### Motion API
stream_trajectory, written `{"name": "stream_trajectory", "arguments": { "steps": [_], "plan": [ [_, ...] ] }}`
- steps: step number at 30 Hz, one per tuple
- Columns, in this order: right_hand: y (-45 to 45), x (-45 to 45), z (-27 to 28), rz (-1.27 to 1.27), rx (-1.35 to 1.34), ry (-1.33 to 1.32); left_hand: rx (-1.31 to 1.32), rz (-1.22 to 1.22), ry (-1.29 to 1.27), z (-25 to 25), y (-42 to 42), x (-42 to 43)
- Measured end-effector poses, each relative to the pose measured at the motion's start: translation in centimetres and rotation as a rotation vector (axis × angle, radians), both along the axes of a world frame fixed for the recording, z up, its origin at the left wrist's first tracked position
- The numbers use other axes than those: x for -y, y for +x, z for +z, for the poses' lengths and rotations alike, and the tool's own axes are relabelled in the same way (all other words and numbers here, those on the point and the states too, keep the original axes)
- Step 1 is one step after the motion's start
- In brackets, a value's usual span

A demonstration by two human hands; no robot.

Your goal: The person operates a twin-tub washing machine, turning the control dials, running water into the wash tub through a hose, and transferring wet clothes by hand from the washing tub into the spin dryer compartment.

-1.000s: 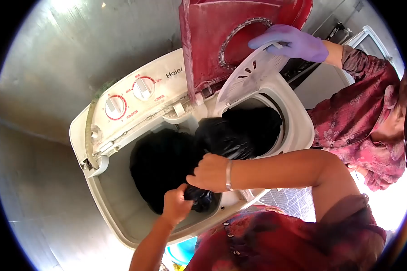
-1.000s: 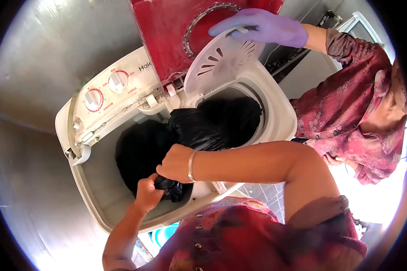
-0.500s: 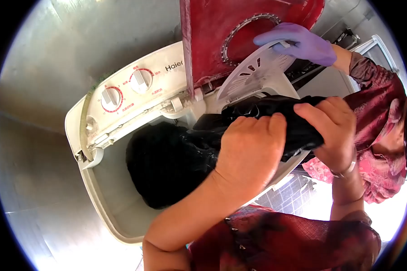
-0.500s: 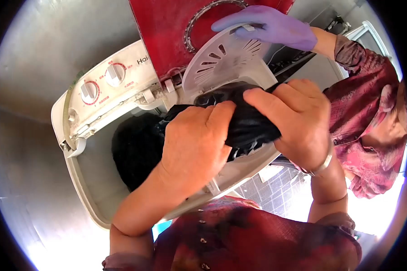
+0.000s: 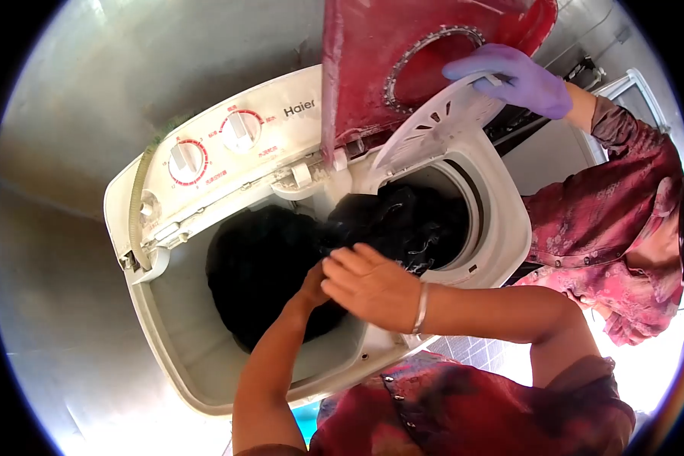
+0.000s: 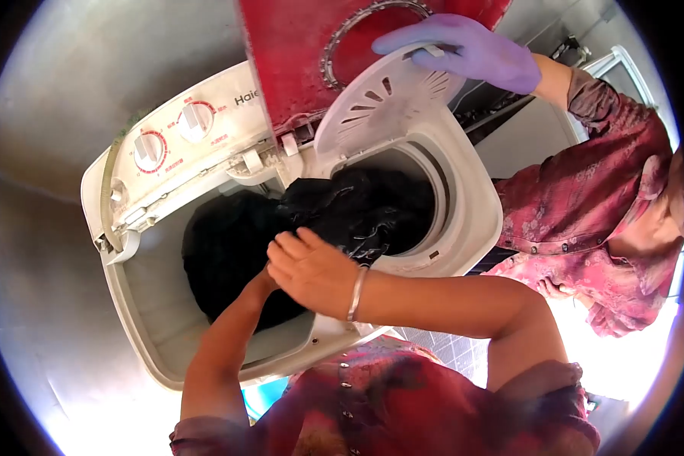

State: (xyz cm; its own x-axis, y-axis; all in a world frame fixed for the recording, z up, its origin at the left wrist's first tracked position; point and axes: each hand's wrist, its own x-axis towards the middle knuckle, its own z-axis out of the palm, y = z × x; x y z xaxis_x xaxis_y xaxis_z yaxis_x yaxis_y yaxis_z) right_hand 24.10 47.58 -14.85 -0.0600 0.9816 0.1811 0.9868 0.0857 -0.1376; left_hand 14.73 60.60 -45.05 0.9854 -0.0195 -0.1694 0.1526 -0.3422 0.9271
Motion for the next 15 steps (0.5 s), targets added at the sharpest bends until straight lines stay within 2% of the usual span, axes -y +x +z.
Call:
{"name": "stream_trajectory", "arguments": {
  "steps": [1, 3, 5, 7, 10, 12, 13, 15],
  "plan": [
    [-0.8, -0.7, -0.6, 0.005, 0.074, -0.011, -0.202, 0.187, -0.243, 0.6, -0.9, 0.9],
    [-1.5, -1.4, -0.8, 0.014, 0.139, -0.028, -0.266, 0.190, -0.246, 5.6, -2.7, 0.6],
    [-1.9, -2.1, -0.5, -0.003, 0.368, -0.334, -0.346, 0.190, -0.235, 11.8, -5.4, -0.6],
    [-2.7, -2.4, -1.0, -0.016, 0.371, -0.320, -0.572, 0.311, -0.089, 17.9, -7.5, -2.2],
    [-2.0, -3.0, -0.9, -0.056, 0.348, -0.176, -0.484, 0.399, -0.154, 24.8, -9.4, -2.9],
    [-0.8, -3.5, 1.1, -0.039, 0.012, -0.105, -0.240, 0.564, -0.141, 30.5, -8.8, -3.0],
    [-0.3, -3.5, 2.7, -0.066, -0.066, 0.002, -0.223, 0.561, -0.132, 32.6, -7.8, -2.9],
    [1.0, -2.6, 5.1, -0.136, -0.098, 0.118, 0.055, 0.568, 0.065, 36.3, -5.1, -2.3]
  ]
}}
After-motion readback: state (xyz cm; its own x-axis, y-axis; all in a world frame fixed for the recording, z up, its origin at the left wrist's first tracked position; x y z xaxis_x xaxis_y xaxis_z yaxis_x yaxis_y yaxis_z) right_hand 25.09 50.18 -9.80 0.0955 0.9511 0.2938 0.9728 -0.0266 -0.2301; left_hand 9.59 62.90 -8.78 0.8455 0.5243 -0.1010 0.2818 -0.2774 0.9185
